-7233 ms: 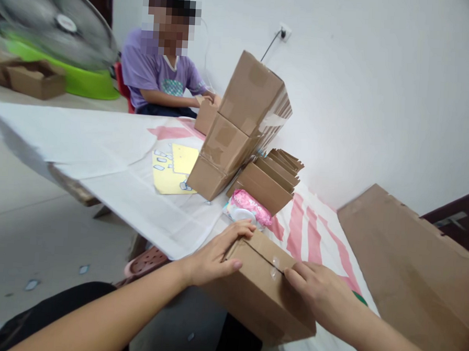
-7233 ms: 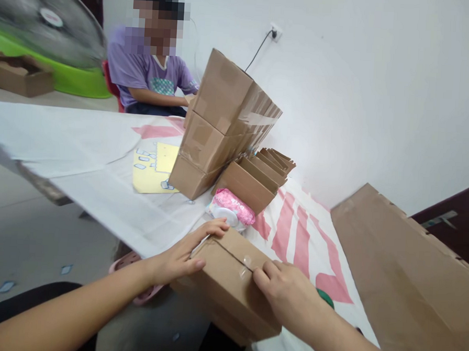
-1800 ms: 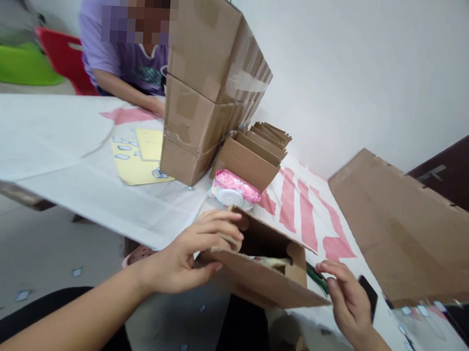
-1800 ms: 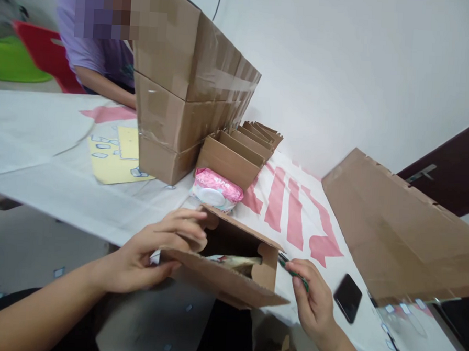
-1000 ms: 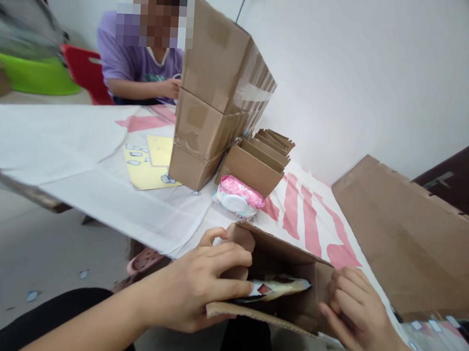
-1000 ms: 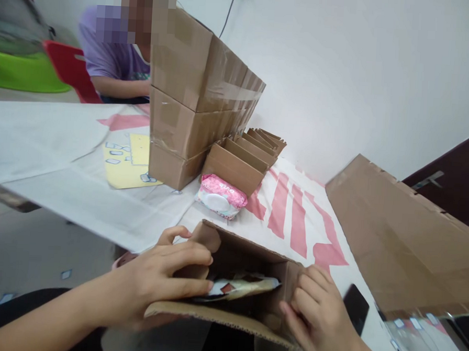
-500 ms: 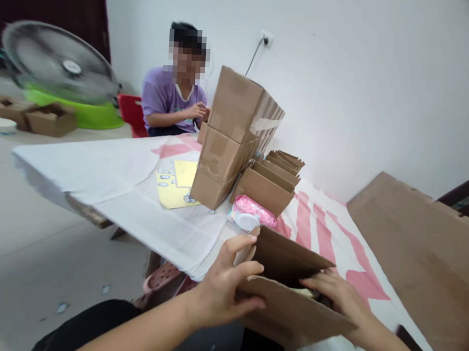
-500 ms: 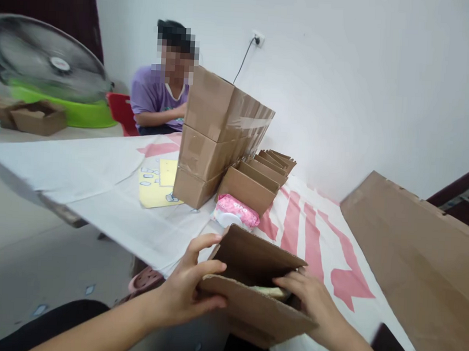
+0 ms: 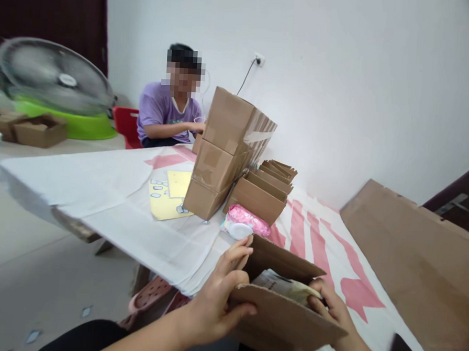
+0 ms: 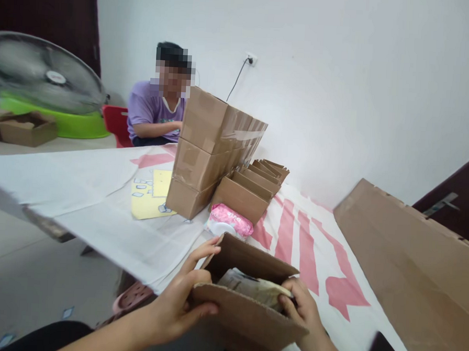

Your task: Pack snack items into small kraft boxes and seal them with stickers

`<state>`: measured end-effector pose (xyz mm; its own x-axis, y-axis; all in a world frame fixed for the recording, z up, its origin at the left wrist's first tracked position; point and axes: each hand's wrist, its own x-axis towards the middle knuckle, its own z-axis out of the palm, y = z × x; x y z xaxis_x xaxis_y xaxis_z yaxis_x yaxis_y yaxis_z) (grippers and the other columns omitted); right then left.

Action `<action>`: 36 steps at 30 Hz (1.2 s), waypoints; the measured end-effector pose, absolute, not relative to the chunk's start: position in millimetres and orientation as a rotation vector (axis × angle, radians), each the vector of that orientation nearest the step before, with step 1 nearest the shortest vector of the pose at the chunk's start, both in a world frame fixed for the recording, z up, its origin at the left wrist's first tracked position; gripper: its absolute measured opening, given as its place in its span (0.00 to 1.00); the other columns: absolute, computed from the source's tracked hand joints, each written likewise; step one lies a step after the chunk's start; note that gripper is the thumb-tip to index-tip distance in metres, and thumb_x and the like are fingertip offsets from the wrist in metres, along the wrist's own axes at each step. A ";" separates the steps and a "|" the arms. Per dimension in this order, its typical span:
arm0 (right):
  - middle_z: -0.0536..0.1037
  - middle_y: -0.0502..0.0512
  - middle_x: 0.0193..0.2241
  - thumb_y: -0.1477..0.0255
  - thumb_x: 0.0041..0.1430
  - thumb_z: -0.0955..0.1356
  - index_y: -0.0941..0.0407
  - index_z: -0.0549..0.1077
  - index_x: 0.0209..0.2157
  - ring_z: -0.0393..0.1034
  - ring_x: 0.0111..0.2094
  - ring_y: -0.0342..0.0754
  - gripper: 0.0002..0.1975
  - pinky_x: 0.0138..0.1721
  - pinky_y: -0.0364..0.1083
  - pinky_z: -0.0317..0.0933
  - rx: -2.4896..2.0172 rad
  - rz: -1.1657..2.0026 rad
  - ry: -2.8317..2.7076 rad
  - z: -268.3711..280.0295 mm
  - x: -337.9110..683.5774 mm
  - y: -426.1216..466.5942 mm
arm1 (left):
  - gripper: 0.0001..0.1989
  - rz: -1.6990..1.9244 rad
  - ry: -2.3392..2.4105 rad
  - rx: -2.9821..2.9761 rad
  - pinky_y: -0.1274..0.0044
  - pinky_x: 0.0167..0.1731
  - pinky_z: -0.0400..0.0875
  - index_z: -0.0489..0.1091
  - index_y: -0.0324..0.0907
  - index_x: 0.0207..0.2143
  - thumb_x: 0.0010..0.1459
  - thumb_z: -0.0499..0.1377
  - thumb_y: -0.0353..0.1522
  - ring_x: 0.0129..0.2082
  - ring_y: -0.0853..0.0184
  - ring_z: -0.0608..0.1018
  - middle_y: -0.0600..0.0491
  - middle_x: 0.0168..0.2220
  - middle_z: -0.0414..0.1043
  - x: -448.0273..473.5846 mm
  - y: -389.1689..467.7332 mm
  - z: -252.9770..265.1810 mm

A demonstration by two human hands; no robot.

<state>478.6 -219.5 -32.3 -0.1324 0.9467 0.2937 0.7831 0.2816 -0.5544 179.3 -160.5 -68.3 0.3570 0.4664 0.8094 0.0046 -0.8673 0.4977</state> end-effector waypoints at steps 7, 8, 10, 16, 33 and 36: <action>0.69 0.50 0.27 0.61 0.62 0.61 0.54 0.67 0.29 0.65 0.30 0.46 0.14 0.32 0.45 0.60 -1.457 0.351 -1.889 -49.4 484.7 -217.4 | 0.12 1.516 0.437 2.213 0.51 0.58 0.56 0.59 0.44 0.39 0.55 0.60 0.28 0.65 0.46 0.48 0.42 0.61 0.48 179.3 -159.5 -69.9; 0.69 0.50 0.28 0.61 0.62 0.61 0.54 0.67 0.29 0.65 0.30 0.46 0.14 0.32 0.45 0.60 -1.456 0.355 -1.877 -48.9 483.6 -217.0 | 0.12 1.516 0.437 2.210 0.51 0.58 0.56 0.59 0.44 0.39 0.55 0.60 0.29 0.65 0.46 0.48 0.42 0.60 0.47 179.3 -158.8 -70.2; 0.69 0.50 0.28 0.60 0.62 0.61 0.54 0.67 0.29 0.65 0.30 0.47 0.14 0.32 0.45 0.60 -1.456 0.371 -1.848 -47.0 480.6 -216.5 | 0.12 1.516 0.431 2.208 0.51 0.58 0.56 0.59 0.44 0.40 0.55 0.60 0.29 0.65 0.46 0.48 0.43 0.60 0.47 179.4 -157.0 -70.8; 0.69 0.51 0.28 0.59 0.62 0.61 0.54 0.68 0.29 0.65 0.30 0.47 0.15 0.32 0.45 0.61 -1.449 0.376 -1.824 -46.2 475.1 -212.7 | 0.13 1.528 0.433 2.198 0.51 0.57 0.56 0.58 0.44 0.40 0.56 0.59 0.28 0.65 0.47 0.49 0.42 0.61 0.46 179.3 -150.9 -73.4; 0.69 0.51 0.27 0.58 0.58 0.64 0.55 0.67 0.26 0.64 0.31 0.47 0.16 0.33 0.46 0.59 -1.381 0.393 -1.723 -53.5 454.6 -149.9 | 0.11 1.605 0.582 2.142 0.56 0.57 0.57 0.60 0.44 0.41 0.57 0.59 0.31 0.64 0.52 0.54 0.42 0.61 0.50 166.8 -113.2 -74.9; 0.69 0.51 0.27 0.59 0.59 0.63 0.55 0.67 0.26 0.64 0.31 0.47 0.15 0.33 0.46 0.59 -1.391 0.389 -1.717 -58.6 453.6 -135.1 | 0.12 1.626 0.605 2.141 0.56 0.57 0.56 0.60 0.44 0.42 0.58 0.58 0.31 0.64 0.53 0.55 0.41 0.62 0.50 165.1 -101.7 -76.3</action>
